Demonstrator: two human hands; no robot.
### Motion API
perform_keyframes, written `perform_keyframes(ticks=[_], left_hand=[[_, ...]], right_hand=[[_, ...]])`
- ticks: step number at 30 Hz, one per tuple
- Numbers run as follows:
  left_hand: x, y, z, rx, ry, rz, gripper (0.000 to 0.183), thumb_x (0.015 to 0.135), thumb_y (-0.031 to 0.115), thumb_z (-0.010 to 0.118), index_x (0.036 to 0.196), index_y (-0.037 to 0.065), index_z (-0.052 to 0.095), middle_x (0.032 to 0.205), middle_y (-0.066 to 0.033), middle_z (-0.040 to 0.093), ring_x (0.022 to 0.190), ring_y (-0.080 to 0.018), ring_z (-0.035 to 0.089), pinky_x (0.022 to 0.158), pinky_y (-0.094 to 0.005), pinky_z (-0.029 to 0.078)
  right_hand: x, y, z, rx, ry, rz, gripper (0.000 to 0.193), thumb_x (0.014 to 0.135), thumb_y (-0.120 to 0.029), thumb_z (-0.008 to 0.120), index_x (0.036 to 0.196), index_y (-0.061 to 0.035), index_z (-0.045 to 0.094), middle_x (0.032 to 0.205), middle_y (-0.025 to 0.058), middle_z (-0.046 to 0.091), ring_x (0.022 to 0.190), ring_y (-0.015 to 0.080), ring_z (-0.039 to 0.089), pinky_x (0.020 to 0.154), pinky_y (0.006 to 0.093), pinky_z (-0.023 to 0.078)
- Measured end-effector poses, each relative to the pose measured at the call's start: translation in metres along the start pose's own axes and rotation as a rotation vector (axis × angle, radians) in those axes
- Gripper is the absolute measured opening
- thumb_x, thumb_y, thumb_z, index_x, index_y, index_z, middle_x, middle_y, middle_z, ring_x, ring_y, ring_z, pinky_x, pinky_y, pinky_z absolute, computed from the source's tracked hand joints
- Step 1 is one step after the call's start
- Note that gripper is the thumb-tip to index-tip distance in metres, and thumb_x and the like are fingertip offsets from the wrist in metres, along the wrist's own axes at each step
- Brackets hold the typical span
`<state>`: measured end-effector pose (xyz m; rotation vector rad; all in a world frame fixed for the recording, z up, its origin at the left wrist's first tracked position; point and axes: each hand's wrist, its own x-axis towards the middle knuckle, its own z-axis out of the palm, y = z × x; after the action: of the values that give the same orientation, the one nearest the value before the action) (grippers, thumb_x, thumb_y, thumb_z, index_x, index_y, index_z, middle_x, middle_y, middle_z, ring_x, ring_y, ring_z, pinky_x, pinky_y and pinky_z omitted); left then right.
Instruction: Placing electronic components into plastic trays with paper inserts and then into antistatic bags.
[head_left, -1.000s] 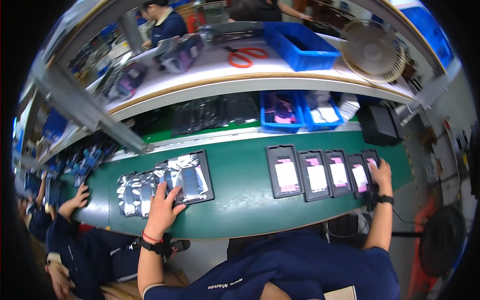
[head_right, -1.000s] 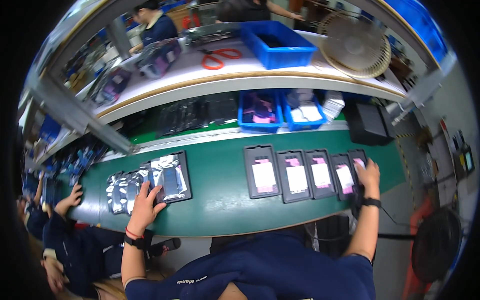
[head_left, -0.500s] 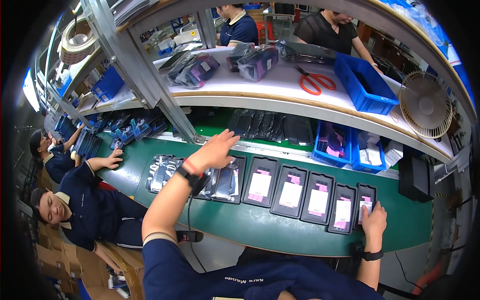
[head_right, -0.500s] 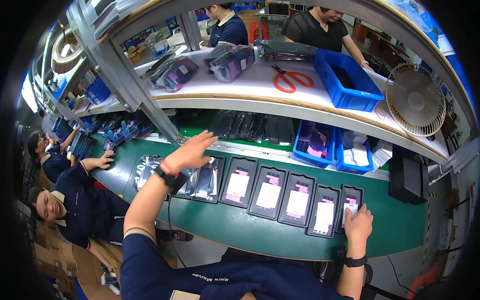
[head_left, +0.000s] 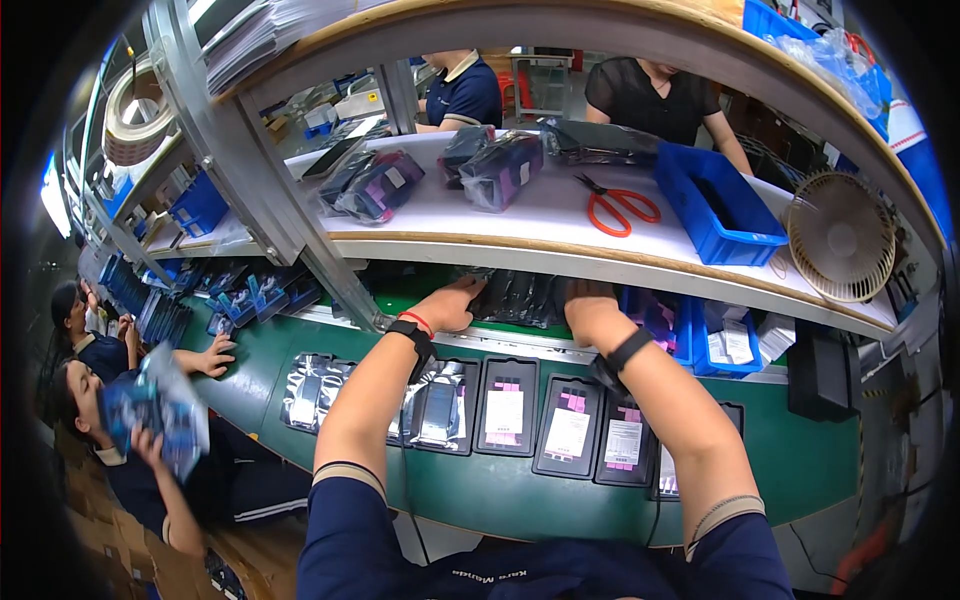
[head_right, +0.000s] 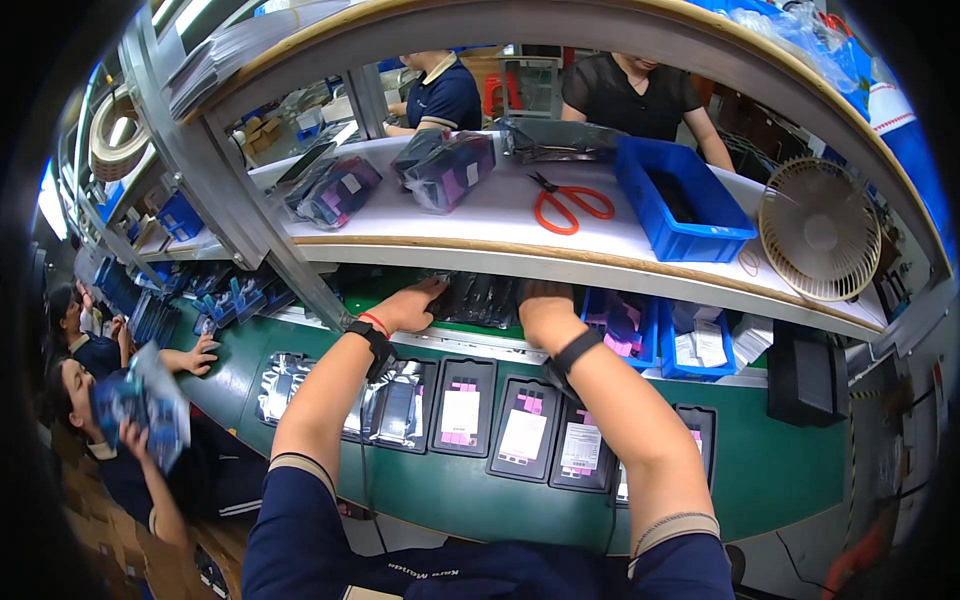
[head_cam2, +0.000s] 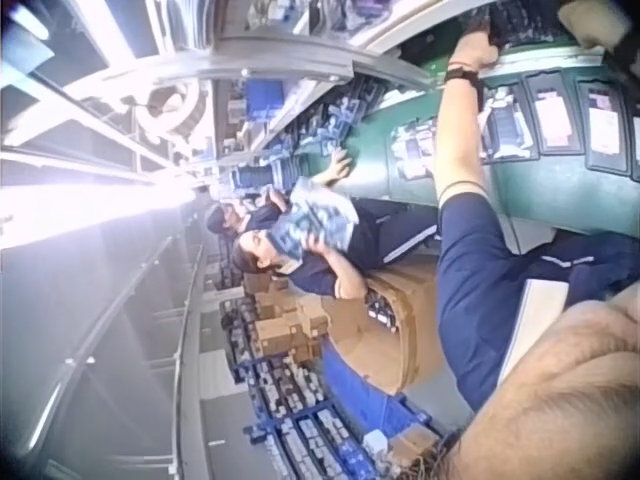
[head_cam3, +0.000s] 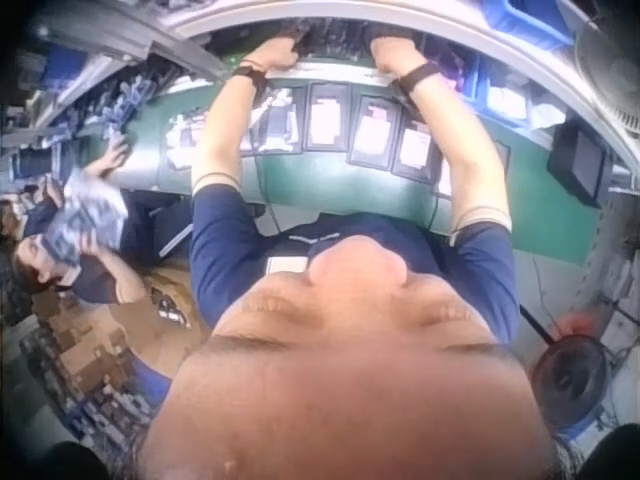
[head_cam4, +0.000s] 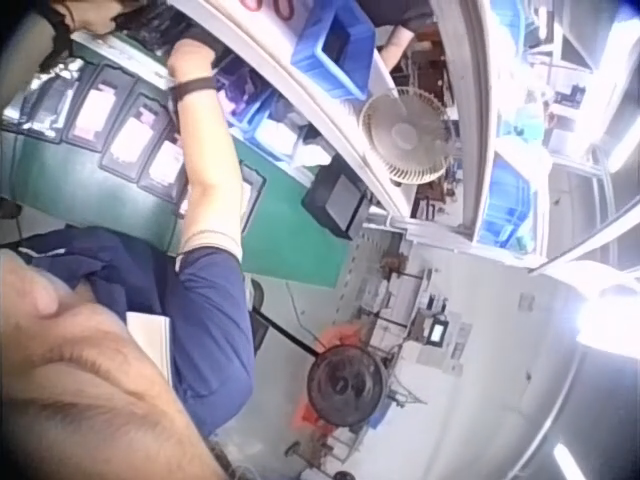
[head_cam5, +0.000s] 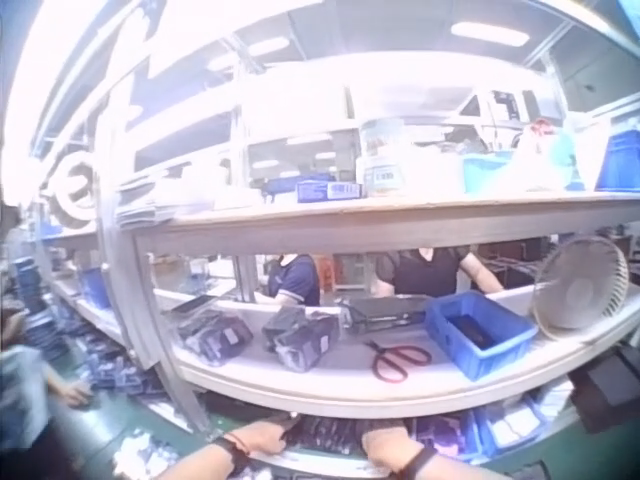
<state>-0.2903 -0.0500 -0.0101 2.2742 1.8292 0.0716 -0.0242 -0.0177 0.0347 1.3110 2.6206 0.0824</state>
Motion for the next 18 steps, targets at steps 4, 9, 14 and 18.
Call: perform_keyframes(ticks=[4,9,14,18], left_hand=[[-0.028,0.003,-0.011,-0.189,0.138,0.102,0.05,0.084,0.006,0.045,0.133,-0.002,0.037,0.12,-0.029,0.049,0.111,-0.0408,0.049,0.095,-0.04,0.04],[-0.117,0.077,-0.018,-0.234,0.331,0.121,0.053,0.078,-0.008,0.044,0.13,-0.002,0.04,0.114,-0.0285,0.054,0.105,-0.0396,0.054,0.089,-0.041,0.045],[-0.159,0.132,0.045,0.024,0.27,0.35,0.059,0.072,0.002,0.053,0.129,-0.007,0.04,0.128,-0.0279,0.046,0.12,-0.0403,0.045,0.1,-0.0428,0.038],[-0.162,0.14,0.05,-0.069,0.135,0.337,0.067,0.077,0.028,0.064,0.13,-0.006,0.04,0.134,-0.0274,0.039,0.125,-0.0398,0.04,0.103,-0.0423,0.035]], right_hand=[[0.025,0.012,0.03,-0.095,-0.104,0.076,0.093,0.059,-0.007,0.068,0.139,0.0032,0.022,0.138,0.029,0.032,0.131,0.0406,0.029,0.106,0.0493,0.028],[0.026,0.019,0.025,0.059,-0.171,-0.005,0.101,0.054,-0.002,0.071,0.141,-0.0001,0.019,0.134,0.03,0.034,0.126,0.0413,0.035,0.098,0.0434,0.041],[0.032,0.018,0.024,-0.043,-0.024,-0.094,0.048,0.071,-0.007,0.06,0.117,0.0037,0.051,0.112,0.0275,0.056,0.107,0.0389,0.055,0.088,0.041,0.048],[0.002,0.012,0.008,0.126,0.131,-0.098,0.012,0.073,-0.002,0.055,0.079,0.0019,0.065,0.086,0.0231,0.064,0.081,0.0337,0.065,0.07,0.0415,0.052]])
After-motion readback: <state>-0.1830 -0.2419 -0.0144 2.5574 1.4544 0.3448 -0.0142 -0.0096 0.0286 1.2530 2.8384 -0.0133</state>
